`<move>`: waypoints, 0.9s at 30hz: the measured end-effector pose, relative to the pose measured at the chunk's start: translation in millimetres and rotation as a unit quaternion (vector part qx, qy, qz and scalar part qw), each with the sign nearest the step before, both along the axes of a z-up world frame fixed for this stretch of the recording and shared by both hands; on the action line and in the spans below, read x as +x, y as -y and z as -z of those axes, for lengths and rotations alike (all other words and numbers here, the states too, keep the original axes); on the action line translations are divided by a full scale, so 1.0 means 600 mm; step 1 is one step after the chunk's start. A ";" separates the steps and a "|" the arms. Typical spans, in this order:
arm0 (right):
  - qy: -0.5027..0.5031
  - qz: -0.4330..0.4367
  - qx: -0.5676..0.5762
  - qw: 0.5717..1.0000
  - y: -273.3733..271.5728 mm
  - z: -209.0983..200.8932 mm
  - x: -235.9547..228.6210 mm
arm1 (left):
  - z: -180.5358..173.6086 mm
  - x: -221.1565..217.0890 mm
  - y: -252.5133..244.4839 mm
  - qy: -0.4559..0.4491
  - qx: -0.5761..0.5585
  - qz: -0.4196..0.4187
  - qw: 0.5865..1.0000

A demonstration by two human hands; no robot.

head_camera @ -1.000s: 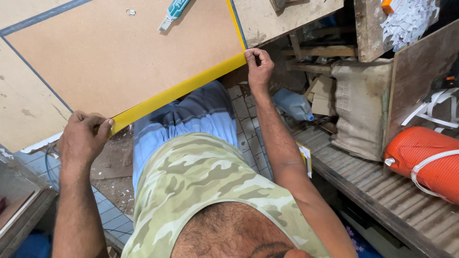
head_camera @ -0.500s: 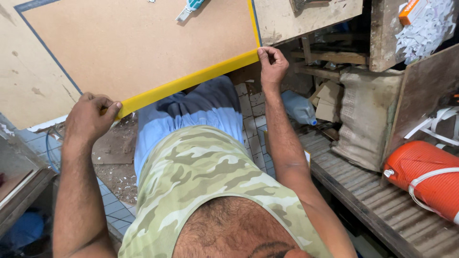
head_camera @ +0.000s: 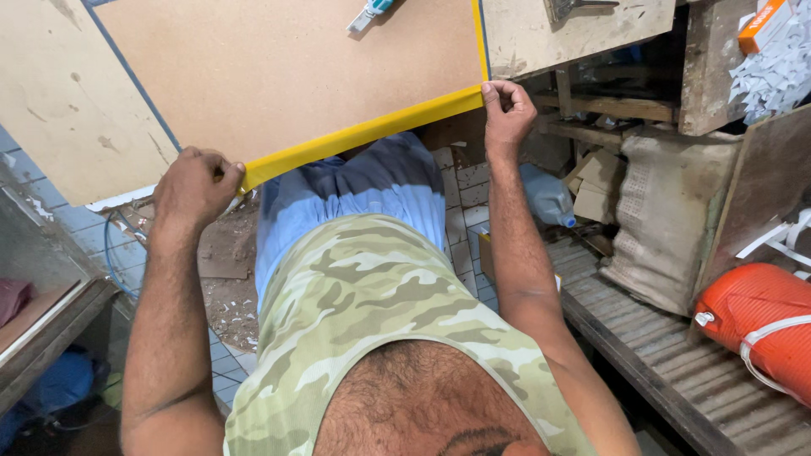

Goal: The person applies yellow tape along the edges of a rectangular cardboard board, cuts the tape with a utility knife, and places small white paper pieces on the taped edges. The person then uses pliers to adjust the utility knife blade before continuing to tape another board.

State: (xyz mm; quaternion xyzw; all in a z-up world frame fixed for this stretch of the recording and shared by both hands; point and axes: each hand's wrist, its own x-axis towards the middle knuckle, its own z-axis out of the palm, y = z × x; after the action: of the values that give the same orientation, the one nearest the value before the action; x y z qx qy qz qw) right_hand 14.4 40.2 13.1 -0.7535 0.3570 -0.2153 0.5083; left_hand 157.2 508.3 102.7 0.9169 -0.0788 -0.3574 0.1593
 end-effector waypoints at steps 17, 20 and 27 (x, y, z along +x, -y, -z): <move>-0.126 -0.431 -0.454 0.770 -0.173 0.027 -0.023 | 0.008 -0.005 -0.001 0.024 0.000 0.009 1.000; -0.177 -0.346 -0.451 0.803 -0.029 0.030 -0.041 | 0.005 -0.004 0.001 0.025 0.002 0.010 1.000; -0.169 -0.297 -0.478 0.809 0.012 -0.004 -0.051 | -0.002 -0.004 0.009 0.006 0.005 -0.009 1.000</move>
State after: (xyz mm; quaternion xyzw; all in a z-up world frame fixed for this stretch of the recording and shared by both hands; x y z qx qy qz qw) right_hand -16.0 33.2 15.3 -0.9951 0.0476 -0.0667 0.0550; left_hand 154.7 503.0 104.1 0.9205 -0.0695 -0.3509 0.1572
